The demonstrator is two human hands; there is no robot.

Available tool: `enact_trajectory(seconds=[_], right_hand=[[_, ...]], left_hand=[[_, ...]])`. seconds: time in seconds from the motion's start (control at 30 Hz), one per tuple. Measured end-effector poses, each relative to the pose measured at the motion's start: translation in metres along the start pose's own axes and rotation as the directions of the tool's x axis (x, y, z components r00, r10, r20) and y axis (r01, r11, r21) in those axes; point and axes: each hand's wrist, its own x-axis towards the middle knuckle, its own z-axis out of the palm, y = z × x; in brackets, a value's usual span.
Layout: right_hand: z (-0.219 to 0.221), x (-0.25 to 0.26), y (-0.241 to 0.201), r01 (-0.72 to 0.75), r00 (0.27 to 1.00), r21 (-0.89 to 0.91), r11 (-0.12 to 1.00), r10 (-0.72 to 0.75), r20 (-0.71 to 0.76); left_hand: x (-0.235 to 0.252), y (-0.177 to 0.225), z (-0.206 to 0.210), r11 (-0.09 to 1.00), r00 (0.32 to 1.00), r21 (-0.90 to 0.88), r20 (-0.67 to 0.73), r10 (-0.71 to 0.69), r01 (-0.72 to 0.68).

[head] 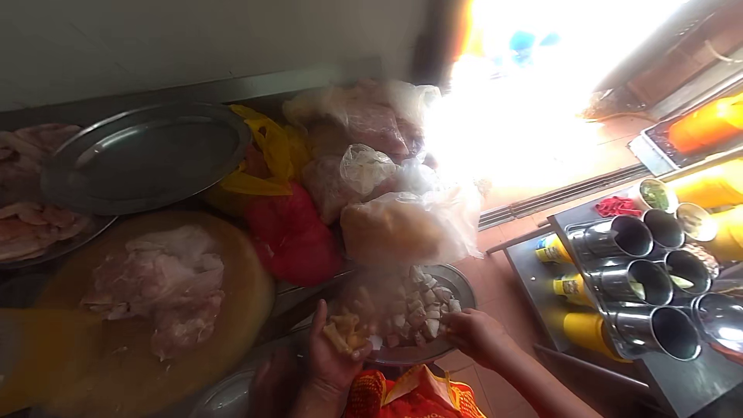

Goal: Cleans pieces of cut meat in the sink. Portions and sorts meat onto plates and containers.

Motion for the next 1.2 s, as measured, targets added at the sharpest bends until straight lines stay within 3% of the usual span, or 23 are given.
enact_trajectory(seconds=[0.07, 0.17, 0.33, 0.4, 0.5, 0.57, 0.67, 0.77, 0.87, 1.03, 1.2], right_hand=[[-0.013, -0.002, 0.01, 0.035, 0.993, 0.205, 0.978, -0.01, -0.119], [-0.027, 0.004, 0.008, 0.003, 0.988, 0.28, 0.96, 0.04, -0.15], [-0.028, 0.032, -0.034, -0.178, 0.98, -0.045, 0.983, 0.181, 0.082], [-0.024, 0.037, -0.043, -0.111, 0.985, -0.042, 0.993, 0.116, 0.127], [-0.027, 0.043, -0.023, 0.158, 0.983, 0.331, 0.93, -0.178, 0.032], [-0.029, 0.045, -0.006, 0.222, 0.975, 0.499, 0.838, -0.204, -0.09], [-0.04, 0.045, 0.007, 0.133, 0.986, 0.377, 0.917, -0.084, -0.145], [-0.048, 0.039, -0.011, -0.038, 0.993, 0.007, 0.999, 0.037, 0.109], [-0.034, 0.039, -0.039, -0.17, 0.969, -0.169, 0.971, 0.196, 0.151], [-0.018, 0.049, -0.07, -0.242, 0.952, -0.232, 0.942, 0.277, 0.131], [-0.025, 0.055, -0.057, -0.233, 0.955, -0.037, 0.972, 0.236, 0.18]], left_hand=[[0.001, 0.002, 0.007, 1.0, 0.999, 0.017, -0.044, 0.018, -0.018], [0.008, 0.0, 0.016, 0.999, 0.996, 0.023, -0.081, 0.038, -0.037], [0.024, -0.014, 0.039, 0.998, 0.989, 0.056, -0.143, 0.033, -0.025], [0.027, -0.018, 0.045, 0.998, 0.988, 0.06, -0.153, 0.017, -0.008], [0.033, -0.027, 0.046, 0.997, 0.984, 0.075, -0.175, 0.018, -0.005], [0.036, -0.031, 0.043, 0.998, 0.989, 0.06, -0.146, 0.015, -0.006], [0.044, -0.032, 0.041, 1.0, 0.995, 0.03, -0.097, -0.004, 0.007], [0.052, -0.035, 0.045, 0.998, 0.997, 0.055, -0.083, -0.011, 0.016], [0.059, -0.039, 0.049, 0.997, 0.998, 0.07, -0.057, -0.028, 0.032], [0.054, -0.041, 0.048, 0.998, 1.0, 0.066, -0.022, -0.009, 0.01], [0.055, -0.048, 0.044, 0.995, 1.0, 0.097, 0.001, -0.011, 0.011]])
